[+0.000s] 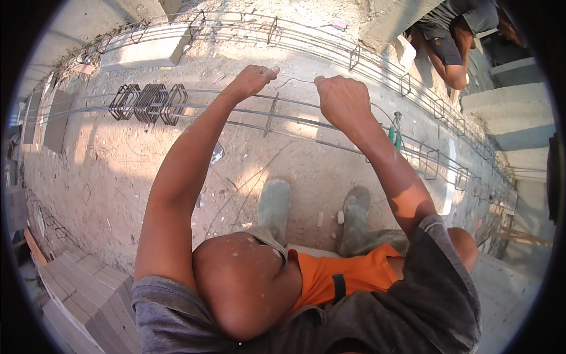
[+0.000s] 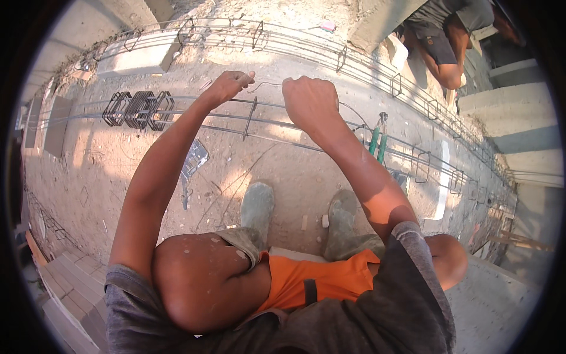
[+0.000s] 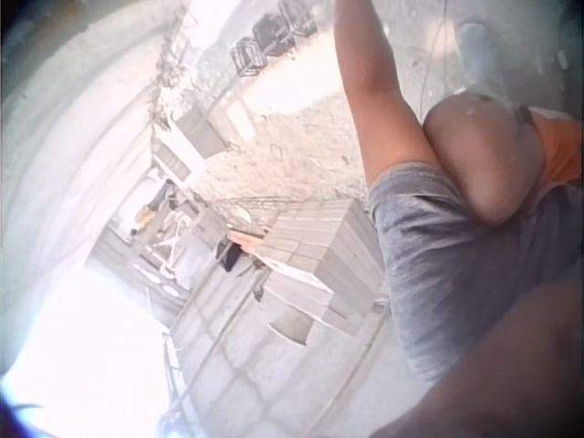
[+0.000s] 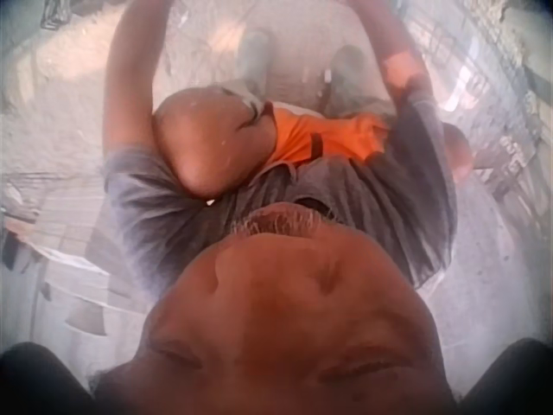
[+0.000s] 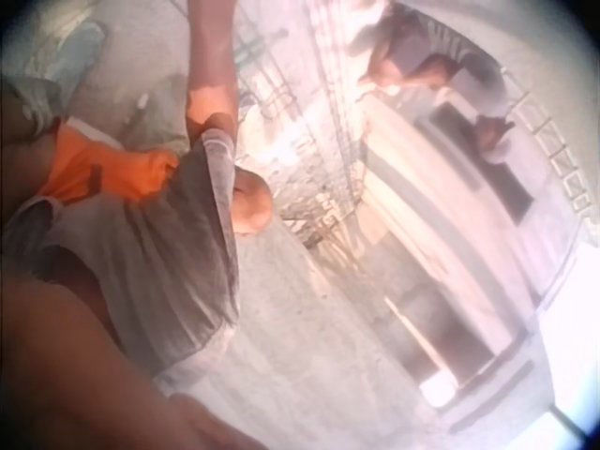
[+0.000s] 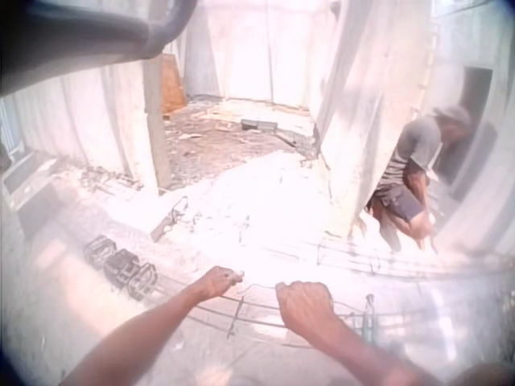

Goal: The person uses pliers and wire to tie and secure metal rebar frames together at a construction site.

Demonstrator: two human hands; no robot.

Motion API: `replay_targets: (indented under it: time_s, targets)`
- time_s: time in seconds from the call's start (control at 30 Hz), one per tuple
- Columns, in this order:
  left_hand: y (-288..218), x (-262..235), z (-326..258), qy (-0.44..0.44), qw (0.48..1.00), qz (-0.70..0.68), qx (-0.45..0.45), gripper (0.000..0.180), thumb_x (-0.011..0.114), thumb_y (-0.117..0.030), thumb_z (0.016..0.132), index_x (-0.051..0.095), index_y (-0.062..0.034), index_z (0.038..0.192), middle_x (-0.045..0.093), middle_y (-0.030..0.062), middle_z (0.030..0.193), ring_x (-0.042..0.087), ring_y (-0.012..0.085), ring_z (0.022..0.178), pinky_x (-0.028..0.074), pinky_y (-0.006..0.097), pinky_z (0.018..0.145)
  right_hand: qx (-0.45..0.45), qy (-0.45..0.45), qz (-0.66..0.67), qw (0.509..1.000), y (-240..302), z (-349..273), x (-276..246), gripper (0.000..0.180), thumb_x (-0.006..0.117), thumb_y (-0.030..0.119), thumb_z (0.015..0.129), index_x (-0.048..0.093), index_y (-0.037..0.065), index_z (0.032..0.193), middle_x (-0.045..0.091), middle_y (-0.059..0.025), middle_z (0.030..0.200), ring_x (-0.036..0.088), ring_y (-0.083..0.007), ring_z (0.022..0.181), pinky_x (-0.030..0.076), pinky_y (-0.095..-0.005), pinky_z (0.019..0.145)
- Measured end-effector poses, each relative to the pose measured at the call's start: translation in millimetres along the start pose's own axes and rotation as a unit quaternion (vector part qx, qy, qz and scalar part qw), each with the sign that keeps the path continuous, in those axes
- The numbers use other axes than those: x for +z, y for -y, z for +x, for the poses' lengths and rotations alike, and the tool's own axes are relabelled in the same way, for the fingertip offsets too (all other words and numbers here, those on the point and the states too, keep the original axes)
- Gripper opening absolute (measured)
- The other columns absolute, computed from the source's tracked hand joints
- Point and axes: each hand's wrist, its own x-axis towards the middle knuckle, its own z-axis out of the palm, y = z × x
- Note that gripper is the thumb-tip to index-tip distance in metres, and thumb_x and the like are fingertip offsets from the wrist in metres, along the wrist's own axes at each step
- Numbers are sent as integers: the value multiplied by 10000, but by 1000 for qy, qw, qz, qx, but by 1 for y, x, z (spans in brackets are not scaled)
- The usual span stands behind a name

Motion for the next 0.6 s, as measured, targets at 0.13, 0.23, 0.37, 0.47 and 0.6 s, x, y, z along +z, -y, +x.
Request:
replay_targets:
  time_s: [0.13, 0.23, 0.37, 0.47, 0.6]
  targets:
    - [-33, -24, -6, -32, 992, -111, -44, 641, 570, -595, 918, 685, 30, 842, 632, 110, 726, 541, 180, 638, 481, 356, 610, 30, -10, -15, 999, 2, 16, 7, 75, 588, 53, 797, 655, 21, 789, 689, -159, 712, 704, -299, 631, 543, -402, 515]
    - [-51, -23, -16, -73, 979, -149, -115, 585, 571, -555, 943, 625, -8, 743, 561, 49, 642, 455, 115, 523, 367, 301, 465, 59, -27, -37, 997, 2, 22, 14, 87, 589, 57, 807, 650, 8, 844, 693, -142, 713, 704, -281, 618, 542, -393, 503]
    - [-81, -14, -25, -8, 908, -363, -210, 511, 539, -523, 981, 591, -25, 885, 510, -28, 644, 360, 48, 464, 279, 230, 427, 38, -63, -50, 996, 7, 23, 20, 116, 594, 71, 816, 637, 3, 900, 691, -125, 704, 698, -262, 603, 536, -383, 497]
    - [-77, -16, -23, 7, 871, -440, -220, 330, 476, -333, 1036, 585, -28, 974, 502, -66, 658, 343, 23, 454, 265, 197, 427, -4, -92, -22, 996, 20, 17, 25, 174, 595, 77, 820, 638, -13, 962, 688, -120, 703, 698, -249, 617, 526, -361, 511]
    - [-69, -16, -21, 40, 862, -472, -183, 211, 450, -179, 1017, 575, -10, 1035, 447, -88, 621, 311, 19, 448, 230, 203, 428, 13, -29, 98, 995, 30, 4, 23, 265, 589, 80, 818, 671, -22, 1049, 684, -122, 703, 703, -257, 661, 518, -365, 547]
